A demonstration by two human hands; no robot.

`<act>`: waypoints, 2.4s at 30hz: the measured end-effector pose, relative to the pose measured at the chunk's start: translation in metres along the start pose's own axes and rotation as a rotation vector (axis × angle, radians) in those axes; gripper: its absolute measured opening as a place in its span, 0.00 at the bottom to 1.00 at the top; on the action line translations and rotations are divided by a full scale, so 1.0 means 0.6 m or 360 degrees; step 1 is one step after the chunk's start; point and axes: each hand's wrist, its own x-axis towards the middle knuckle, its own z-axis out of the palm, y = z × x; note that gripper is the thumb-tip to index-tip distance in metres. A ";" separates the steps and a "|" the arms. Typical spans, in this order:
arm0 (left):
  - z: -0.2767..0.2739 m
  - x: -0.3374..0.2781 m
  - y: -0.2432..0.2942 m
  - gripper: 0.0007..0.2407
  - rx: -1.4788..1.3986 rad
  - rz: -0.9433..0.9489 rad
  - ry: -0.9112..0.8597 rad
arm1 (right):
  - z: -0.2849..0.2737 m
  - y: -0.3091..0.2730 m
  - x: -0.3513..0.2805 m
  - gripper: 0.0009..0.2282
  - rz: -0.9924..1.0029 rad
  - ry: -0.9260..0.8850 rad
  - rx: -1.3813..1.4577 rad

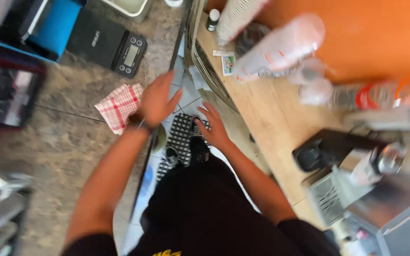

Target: Wiping down a coffee shop counter and tile wall, then organizing barista tools.

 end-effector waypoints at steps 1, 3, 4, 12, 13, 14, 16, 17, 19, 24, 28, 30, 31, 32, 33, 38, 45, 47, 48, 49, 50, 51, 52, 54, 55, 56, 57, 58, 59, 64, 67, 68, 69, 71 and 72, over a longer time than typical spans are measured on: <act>0.048 0.046 0.001 0.19 0.0013 -0.0039 -0.0170 | -0.023 0.019 -0.011 0.19 0.0059 0.0005 -0.0006; 0.127 0.131 -0.007 0.22 0.0023 -0.0113 -0.0343 | -0.060 0.043 -0.021 0.18 0.0121 -0.0023 -0.0005; 0.160 0.168 -0.011 0.23 -0.0062 -0.0059 -0.0390 | -0.079 0.047 -0.022 0.16 0.0151 0.0036 -0.0050; 0.340 0.302 -0.047 0.31 0.0425 -0.0095 -0.0335 | -0.169 0.095 -0.014 0.11 0.0386 -0.0007 -0.0009; 0.352 0.304 -0.056 0.30 0.0386 -0.0093 -0.0328 | -0.170 0.100 -0.014 0.11 0.0367 -0.0030 0.0010; 0.362 0.310 -0.066 0.28 0.0349 -0.0088 -0.0312 | -0.171 0.107 -0.010 0.11 0.0339 -0.0051 0.0027; 0.386 0.312 -0.077 0.24 0.0345 -0.0124 -0.0336 | -0.169 0.105 -0.001 0.10 0.0344 -0.0045 0.0062; 0.396 0.312 -0.083 0.20 0.0338 -0.0162 -0.0363 | -0.168 0.104 0.002 0.09 0.0352 -0.0041 0.0096; 0.403 0.310 -0.088 0.20 0.0350 -0.0121 -0.0367 | -0.165 0.105 0.011 0.09 0.0332 -0.0034 0.0091; 0.318 0.279 -0.041 0.22 0.0373 -0.0082 -0.0416 | -0.157 0.121 0.013 0.09 0.0313 -0.0039 0.0091; 0.216 0.248 -0.004 0.26 0.0069 -0.0154 -0.0335 | -0.153 0.135 0.019 0.10 0.0255 -0.0061 0.0067; 0.146 0.239 0.023 0.22 -0.0176 -0.0195 -0.0243 | -0.150 0.138 0.018 0.10 0.0255 -0.0066 0.0102; 0.110 0.240 0.034 0.27 -0.0337 -0.0299 -0.0295 | -0.149 0.137 0.020 0.10 0.0233 -0.0049 0.0133; 0.077 0.245 0.045 0.32 -0.0505 -0.0397 -0.0337 | -0.152 0.139 0.026 0.09 0.0204 -0.0029 0.0149; 0.054 0.238 0.043 0.32 -0.0488 -0.0370 -0.0356 | -0.145 0.126 0.019 0.09 0.0205 0.0004 0.0166; -0.058 0.250 0.059 0.20 -0.1143 -0.0253 -0.0388 | -0.147 0.062 0.070 0.12 0.0439 -0.0039 0.0465; -0.132 0.251 0.107 0.16 -0.1175 -0.0120 -0.0419 | -0.167 -0.094 0.170 0.23 0.0194 -0.0053 0.1198; -0.138 0.249 0.118 0.14 -0.1215 -0.0107 -0.0422 | -0.172 -0.126 0.192 0.27 0.0001 -0.0069 0.1366; -0.147 0.249 0.127 0.14 -0.1210 -0.0094 -0.0422 | -0.170 -0.131 0.195 0.27 -0.0011 -0.0062 0.1365; -0.155 0.249 0.134 0.13 -0.1197 -0.0047 -0.0458 | -0.166 -0.136 0.200 0.27 -0.0064 -0.0067 0.1400; -0.160 0.249 0.142 0.12 -0.1192 0.0001 -0.0486 | -0.168 -0.138 0.205 0.26 -0.0118 -0.0079 0.1424; -0.168 0.243 0.146 0.12 -0.1196 0.0015 -0.0477 | -0.156 -0.134 0.201 0.26 -0.0130 -0.0078 0.1412; -0.170 0.241 0.149 0.13 -0.1148 -0.0010 -0.0466 | -0.151 -0.124 0.202 0.26 -0.0142 -0.0058 0.1430; -0.174 0.241 0.157 0.14 -0.1127 -0.0027 -0.0434 | -0.151 -0.114 0.206 0.25 -0.0155 -0.0048 0.1414; -0.175 0.241 0.162 0.13 -0.1134 -0.0017 -0.0446 | -0.156 -0.114 0.207 0.24 -0.0131 -0.0050 0.1400; -0.183 0.236 0.164 0.12 -0.1122 -0.0024 -0.0468 | -0.150 -0.119 0.205 0.22 -0.0100 -0.0055 0.1410; -0.180 0.234 0.164 0.12 -0.1131 -0.0032 -0.0457 | -0.155 -0.119 0.204 0.22 -0.0095 -0.0068 0.1401; -0.181 0.232 0.162 0.12 -0.1118 -0.0021 -0.0465 | -0.155 -0.121 0.203 0.21 -0.0075 -0.0066 0.1461; -0.182 0.231 0.161 0.11 -0.1105 -0.0011 -0.0474 | -0.157 -0.124 0.202 0.19 -0.0055 -0.0064 0.1520; -0.186 0.229 0.159 0.08 -0.1111 0.0052 -0.0542 | -0.177 -0.134 0.205 0.16 -0.0131 -0.0058 0.1694; -0.192 0.228 0.173 0.09 -0.1086 0.0062 -0.0574 | -0.181 -0.127 0.208 0.16 -0.0161 -0.0032 0.1739; -0.195 0.231 0.179 0.09 -0.1073 0.0074 -0.0609 | -0.183 -0.125 0.211 0.16 -0.0181 -0.0007 0.1751; -0.202 0.233 0.188 0.09 -0.1071 0.0079 -0.0607 | -0.185 -0.126 0.212 0.16 -0.0187 -0.0005 0.1750; -0.214 0.238 0.207 0.09 -0.1019 0.0083 -0.0621 | -0.188 -0.128 0.211 0.18 -0.0177 0.0027 0.1688; -0.217 0.236 0.214 0.09 -0.1019 0.0085 -0.0636 | -0.185 -0.130 0.213 0.18 -0.0172 0.0042 0.1692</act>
